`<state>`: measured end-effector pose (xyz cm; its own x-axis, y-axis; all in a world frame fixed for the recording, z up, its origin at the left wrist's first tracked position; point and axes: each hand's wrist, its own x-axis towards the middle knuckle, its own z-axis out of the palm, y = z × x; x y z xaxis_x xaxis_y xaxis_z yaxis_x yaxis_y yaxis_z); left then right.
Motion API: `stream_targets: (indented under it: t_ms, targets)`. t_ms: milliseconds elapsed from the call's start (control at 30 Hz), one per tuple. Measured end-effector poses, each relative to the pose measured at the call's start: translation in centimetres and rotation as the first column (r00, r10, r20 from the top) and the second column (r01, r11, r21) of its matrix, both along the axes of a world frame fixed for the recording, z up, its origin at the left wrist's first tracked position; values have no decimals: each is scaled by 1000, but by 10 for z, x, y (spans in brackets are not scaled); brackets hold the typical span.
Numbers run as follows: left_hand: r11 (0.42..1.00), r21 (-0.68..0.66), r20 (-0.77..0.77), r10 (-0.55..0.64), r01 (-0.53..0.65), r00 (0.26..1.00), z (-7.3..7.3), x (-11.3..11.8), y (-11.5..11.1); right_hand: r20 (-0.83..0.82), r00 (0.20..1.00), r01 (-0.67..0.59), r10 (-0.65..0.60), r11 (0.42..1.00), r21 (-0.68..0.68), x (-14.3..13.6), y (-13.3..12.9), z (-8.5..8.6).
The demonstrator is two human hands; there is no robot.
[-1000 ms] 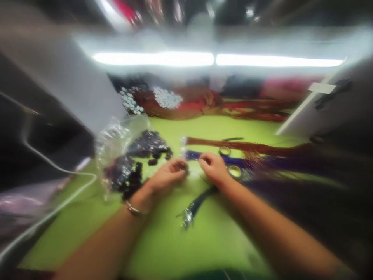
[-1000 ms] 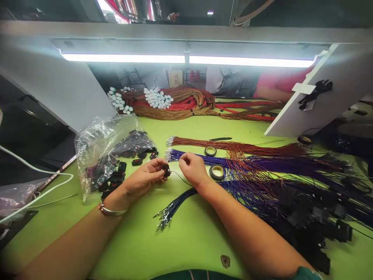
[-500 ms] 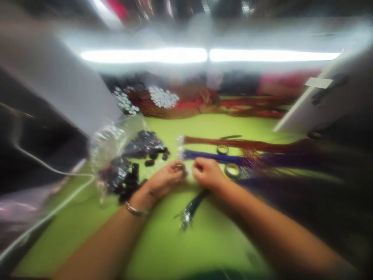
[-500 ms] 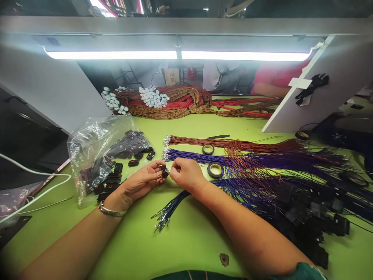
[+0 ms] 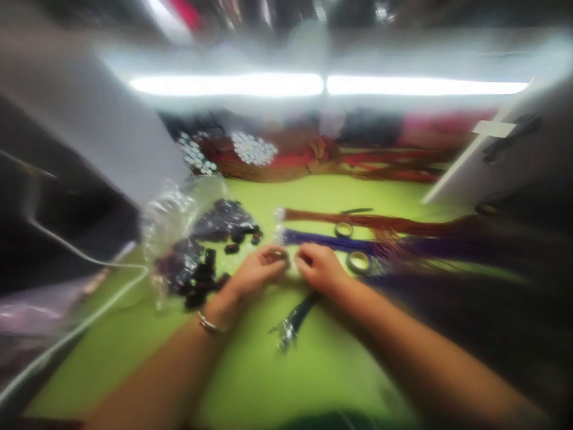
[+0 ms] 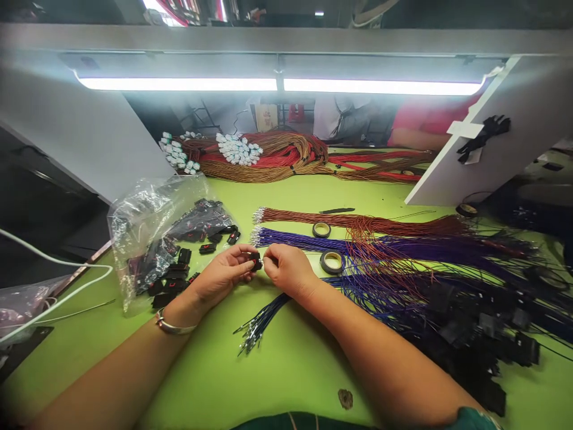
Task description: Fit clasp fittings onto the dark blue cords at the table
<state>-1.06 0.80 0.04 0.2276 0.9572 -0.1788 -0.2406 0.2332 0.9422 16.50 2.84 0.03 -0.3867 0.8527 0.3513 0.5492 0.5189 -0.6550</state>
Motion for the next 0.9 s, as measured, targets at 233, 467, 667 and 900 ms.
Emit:
stream_targets:
  t_ms: [233,467,667,900]
  targets:
    - [993,-121,54,5,1,999,7,0,0,179,984,-44,-8,957,286,4,-2,-1]
    - [989,-132,23,-69,71,997,1,-3,0,216,976,-100,21,926,363,2,-3,-9]
    - [990,-127,11,-61,61,998,-1,-2,0,-6,998,-62,63,993,99,1,-4,-4]
    - [991,-104,-1,-86,85,996,-4,-2,1,4,1000,-25,25,999,22,-1,-5,-2]
